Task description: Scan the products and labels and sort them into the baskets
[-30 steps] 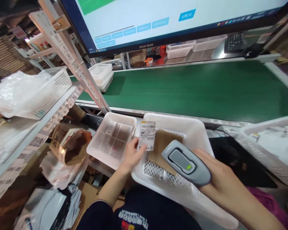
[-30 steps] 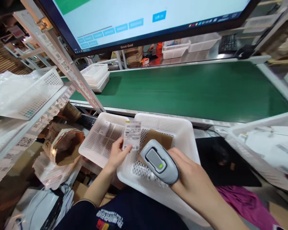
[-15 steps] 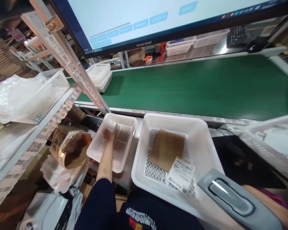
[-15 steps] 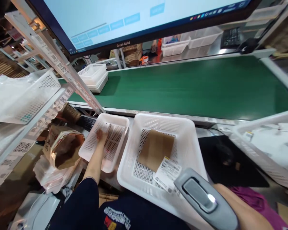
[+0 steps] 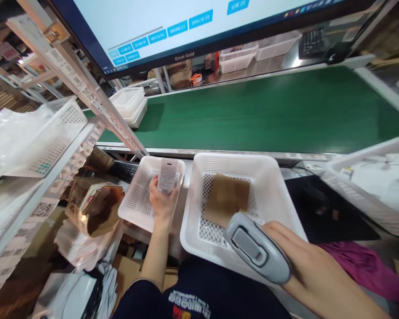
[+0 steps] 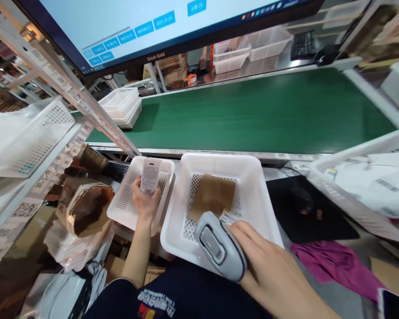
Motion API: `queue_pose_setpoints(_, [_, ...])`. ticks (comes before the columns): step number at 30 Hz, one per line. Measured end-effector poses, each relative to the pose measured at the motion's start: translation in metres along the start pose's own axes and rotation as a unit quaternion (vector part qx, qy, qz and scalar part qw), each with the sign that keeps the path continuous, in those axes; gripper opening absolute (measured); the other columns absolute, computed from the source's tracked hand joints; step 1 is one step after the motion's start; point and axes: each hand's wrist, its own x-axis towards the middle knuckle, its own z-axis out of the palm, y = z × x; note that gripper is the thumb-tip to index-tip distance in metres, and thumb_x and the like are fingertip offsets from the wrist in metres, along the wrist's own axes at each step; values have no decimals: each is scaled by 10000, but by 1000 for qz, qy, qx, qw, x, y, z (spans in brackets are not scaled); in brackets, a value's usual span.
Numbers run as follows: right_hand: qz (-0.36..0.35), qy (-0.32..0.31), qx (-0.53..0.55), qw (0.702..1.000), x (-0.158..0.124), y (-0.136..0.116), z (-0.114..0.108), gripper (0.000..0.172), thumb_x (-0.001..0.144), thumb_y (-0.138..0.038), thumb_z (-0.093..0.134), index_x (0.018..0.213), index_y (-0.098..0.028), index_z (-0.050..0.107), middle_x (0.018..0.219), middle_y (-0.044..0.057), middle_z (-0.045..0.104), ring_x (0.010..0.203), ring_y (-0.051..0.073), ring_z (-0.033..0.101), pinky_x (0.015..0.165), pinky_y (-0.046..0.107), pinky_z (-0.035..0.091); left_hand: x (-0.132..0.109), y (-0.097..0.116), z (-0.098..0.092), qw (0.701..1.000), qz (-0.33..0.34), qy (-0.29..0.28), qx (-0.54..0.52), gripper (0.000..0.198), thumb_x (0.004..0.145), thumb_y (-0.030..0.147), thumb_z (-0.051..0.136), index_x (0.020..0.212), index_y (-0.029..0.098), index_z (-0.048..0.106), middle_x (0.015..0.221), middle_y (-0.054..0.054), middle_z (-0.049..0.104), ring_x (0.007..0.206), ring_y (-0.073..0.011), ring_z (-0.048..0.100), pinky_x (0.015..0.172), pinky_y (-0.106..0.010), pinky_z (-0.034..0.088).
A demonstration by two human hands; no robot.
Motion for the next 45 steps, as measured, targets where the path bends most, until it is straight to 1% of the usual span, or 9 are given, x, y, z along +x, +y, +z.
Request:
queue_pose_setpoints(2, [-20, -1, -7, 1000, 8, -11, -1, 525, 885, -103, 464, 1382, -237, 569, 1224, 109, 678, 880, 254, 754, 639, 330, 593, -15, 28, -13, 999, 47, 14, -19, 714, 723, 230, 841, 1364, 213, 526, 1381, -174, 678, 1295, -366, 676, 1115, -523, 547])
queue_pose_setpoints(5, [-53, 27, -26, 998, 16, -29, -1, 586, 847, -90, 481, 1415, -219, 548, 1211, 105, 680, 859, 255, 748, 636, 342, 577, -33, 57, -23, 993, 104, 29, -50, 713, 740, 269, 848, 1378, 206, 535, 1350, -172, 698, 1257, -360, 706, 1082, -527, 582])
queue_pose_setpoints(11, [-68, 50, -54, 995, 15, -55, 0, 579, 785, -93, 515, 1356, -187, 540, 1085, 75, 658, 764, 239, 690, 620, 348, 508, -55, 81, -23, 982, 167, 23, -82, 715, 781, 268, 858, 1412, 228, 527, 1395, -173, 691, 1282, -342, 705, 1062, -518, 604])
queue_pose_setpoints(18, [-62, 59, -37, 996, 0, -59, -1, 591, 771, -100, 522, 1356, -187, 523, 1068, 67, 648, 703, 209, 634, 594, 332, 445, -65, 88, -26, 974, 202, -2, -107, 743, 789, 269, 866, 1451, 231, 530, 1425, -169, 679, 1284, -322, 698, 1073, -522, 609])
queue_pose_setpoints(25, [-61, 62, -37, 995, -4, -66, -4, 530, 771, -99, 514, 1294, -187, 527, 1045, 58, 631, 707, 212, 629, 600, 340, 440, -66, 97, -31, 960, 254, 16, -118, 691, 803, 299, 877, 1419, 240, 571, 1350, -152, 680, 1259, -319, 698, 1054, -520, 614])
queue_pose_setpoints(33, [-69, 45, -38, 996, -2, -71, -2, 518, 745, -103, 526, 1254, -198, 522, 1018, 43, 612, 696, 213, 618, 580, 343, 423, -68, 98, -35, 965, 238, 23, -110, 659, 795, 269, 878, 1383, 204, 588, 1295, -140, 689, 1196, -304, 701, 1001, -504, 626])
queue_pose_setpoints(37, [-68, 31, -41, 996, 0, -73, -4, 499, 726, -90, 526, 1211, -210, 532, 1001, 40, 625, 687, 212, 638, 580, 344, 448, -67, 94, -36, 968, 224, 19, -109, 663, 793, 271, 876, 1386, 211, 586, 1294, -136, 686, 1201, -306, 700, 1023, -510, 614])
queue_pose_setpoints(41, [-88, 33, -55, 994, 0, -72, -5, 588, 667, -99, 521, 1248, -184, 528, 1050, 80, 657, 735, 234, 678, 602, 344, 504, -64, 90, -37, 971, 212, 21, -106, 674, 790, 333, 880, 1382, 218, 581, 1302, -129, 686, 1226, -305, 701, 1057, -503, 607])
queue_pose_setpoints(45, [-88, 30, -36, 995, -3, -70, -4, 734, 629, -107, 534, 1359, -180, 500, 1138, 106, 671, 791, 250, 699, 632, 346, 538, -62, 90, -39, 971, 213, 27, -108, 676, 786, 319, 881, 1380, 209, 580, 1298, -127, 680, 1220, -303, 698, 1061, -503, 600])
